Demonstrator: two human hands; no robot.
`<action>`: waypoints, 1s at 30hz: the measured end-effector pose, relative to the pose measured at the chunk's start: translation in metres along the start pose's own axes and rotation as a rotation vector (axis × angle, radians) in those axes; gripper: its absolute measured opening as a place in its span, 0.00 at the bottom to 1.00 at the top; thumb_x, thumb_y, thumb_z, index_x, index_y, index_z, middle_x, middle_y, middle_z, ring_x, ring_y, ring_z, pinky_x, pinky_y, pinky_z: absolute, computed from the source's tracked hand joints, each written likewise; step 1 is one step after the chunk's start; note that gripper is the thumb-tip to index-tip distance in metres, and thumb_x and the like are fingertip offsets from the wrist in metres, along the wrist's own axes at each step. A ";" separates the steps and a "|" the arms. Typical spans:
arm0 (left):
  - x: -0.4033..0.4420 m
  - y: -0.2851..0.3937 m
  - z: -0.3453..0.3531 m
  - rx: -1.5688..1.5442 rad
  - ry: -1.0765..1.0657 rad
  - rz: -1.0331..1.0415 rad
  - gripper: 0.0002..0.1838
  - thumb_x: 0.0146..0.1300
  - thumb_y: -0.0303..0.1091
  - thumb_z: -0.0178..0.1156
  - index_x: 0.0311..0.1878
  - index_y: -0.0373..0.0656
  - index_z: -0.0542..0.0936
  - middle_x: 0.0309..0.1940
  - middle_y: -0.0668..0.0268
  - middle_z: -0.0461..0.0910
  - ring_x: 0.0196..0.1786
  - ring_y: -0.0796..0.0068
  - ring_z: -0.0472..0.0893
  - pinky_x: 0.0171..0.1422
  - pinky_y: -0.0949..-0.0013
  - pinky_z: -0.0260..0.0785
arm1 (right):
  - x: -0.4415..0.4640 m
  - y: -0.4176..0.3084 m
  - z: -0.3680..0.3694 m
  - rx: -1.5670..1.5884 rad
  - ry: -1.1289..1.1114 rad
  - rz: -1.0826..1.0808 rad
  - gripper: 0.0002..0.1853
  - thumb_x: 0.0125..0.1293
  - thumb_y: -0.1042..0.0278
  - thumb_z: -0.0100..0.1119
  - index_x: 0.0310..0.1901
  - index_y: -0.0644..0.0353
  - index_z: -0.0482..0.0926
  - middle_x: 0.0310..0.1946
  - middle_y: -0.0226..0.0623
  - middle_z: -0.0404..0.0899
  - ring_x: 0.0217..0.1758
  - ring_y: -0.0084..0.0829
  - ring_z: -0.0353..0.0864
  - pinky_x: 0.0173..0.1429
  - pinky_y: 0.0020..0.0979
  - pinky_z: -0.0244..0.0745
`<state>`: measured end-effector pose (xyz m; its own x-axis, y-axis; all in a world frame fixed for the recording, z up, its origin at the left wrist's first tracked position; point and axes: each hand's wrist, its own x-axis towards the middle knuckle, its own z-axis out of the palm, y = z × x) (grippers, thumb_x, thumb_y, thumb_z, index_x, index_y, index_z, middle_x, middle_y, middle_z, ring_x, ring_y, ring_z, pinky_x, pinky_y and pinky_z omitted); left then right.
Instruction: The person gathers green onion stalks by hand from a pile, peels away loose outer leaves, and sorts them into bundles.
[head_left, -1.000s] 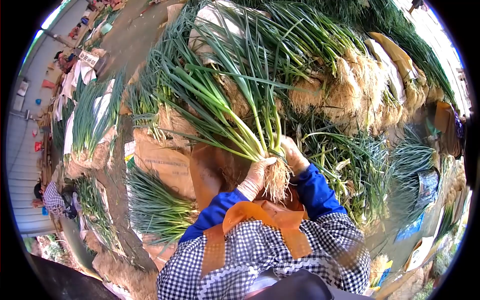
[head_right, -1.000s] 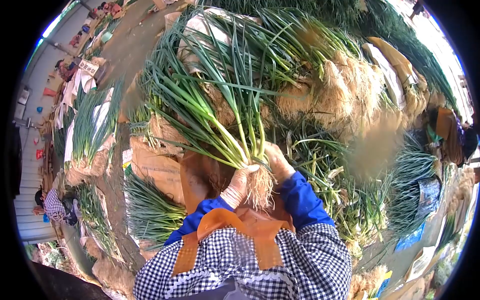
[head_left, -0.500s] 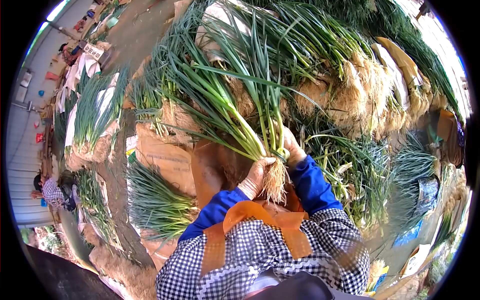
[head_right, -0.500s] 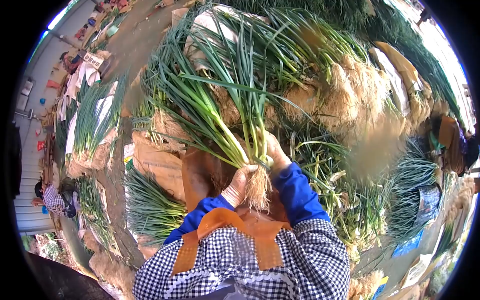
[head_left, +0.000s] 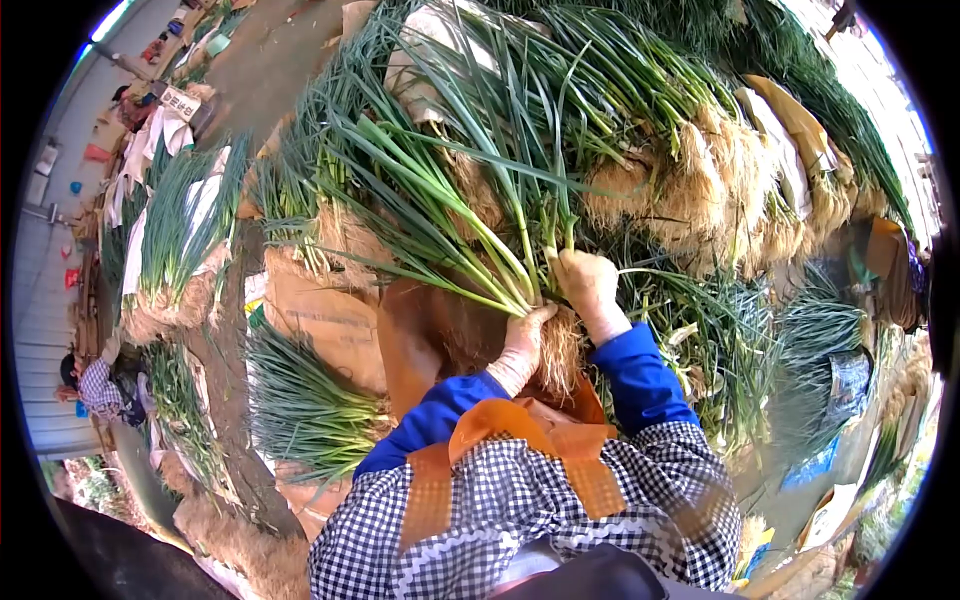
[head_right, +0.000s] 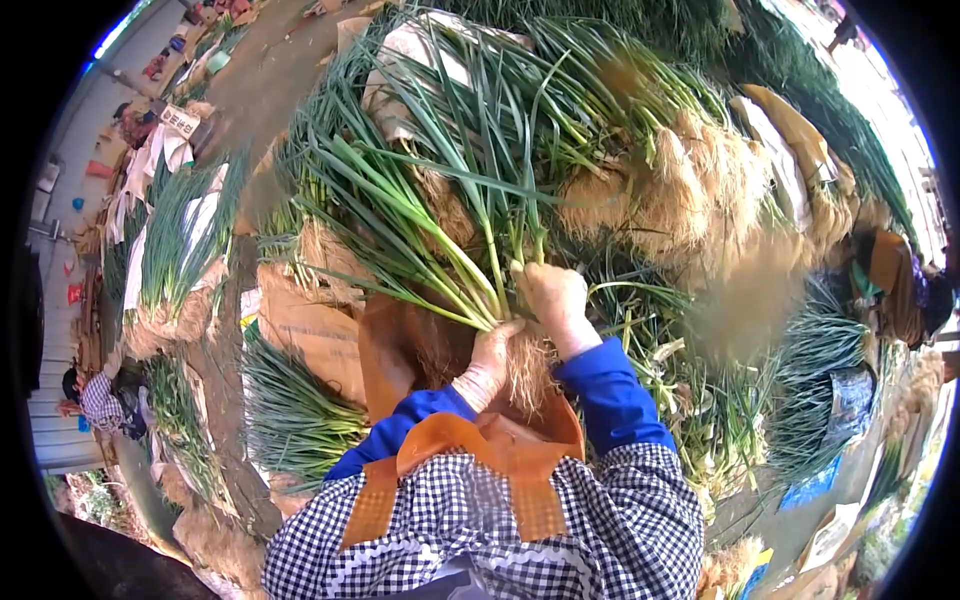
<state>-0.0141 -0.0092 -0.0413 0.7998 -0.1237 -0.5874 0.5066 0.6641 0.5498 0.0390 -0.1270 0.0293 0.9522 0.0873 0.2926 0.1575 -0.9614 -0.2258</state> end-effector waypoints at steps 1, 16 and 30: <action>0.004 -0.001 -0.003 0.009 0.003 0.004 0.07 0.55 0.20 0.59 0.38 0.39 0.77 0.34 0.62 0.79 0.37 0.68 0.80 0.44 0.67 0.75 | -0.008 -0.002 -0.004 -0.036 -0.124 -0.042 0.22 0.64 0.49 0.51 0.17 0.54 0.75 0.13 0.36 0.75 0.17 0.37 0.78 0.21 0.37 0.71; 0.000 0.003 0.000 -0.013 0.056 -0.052 0.09 0.55 0.19 0.57 0.41 0.36 0.77 0.35 0.64 0.79 0.36 0.68 0.79 0.46 0.66 0.75 | 0.013 0.006 0.018 0.077 0.051 0.036 0.15 0.60 0.50 0.57 0.25 0.52 0.73 0.16 0.40 0.76 0.20 0.40 0.79 0.25 0.39 0.73; -0.020 0.036 -0.002 -0.205 -0.207 -0.296 0.10 0.59 0.28 0.54 0.43 0.33 0.76 0.35 0.57 0.81 0.36 0.63 0.81 0.44 0.61 0.77 | -0.012 0.050 -0.018 1.320 -0.542 0.680 0.24 0.70 0.45 0.41 0.49 0.58 0.76 0.37 0.31 0.80 0.42 0.29 0.76 0.51 0.30 0.70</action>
<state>-0.0127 0.0183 -0.0108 0.6873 -0.4633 -0.5595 0.6668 0.7079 0.2330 0.0304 -0.1811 0.0306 0.8680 0.1096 -0.4844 -0.4884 0.0114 -0.8726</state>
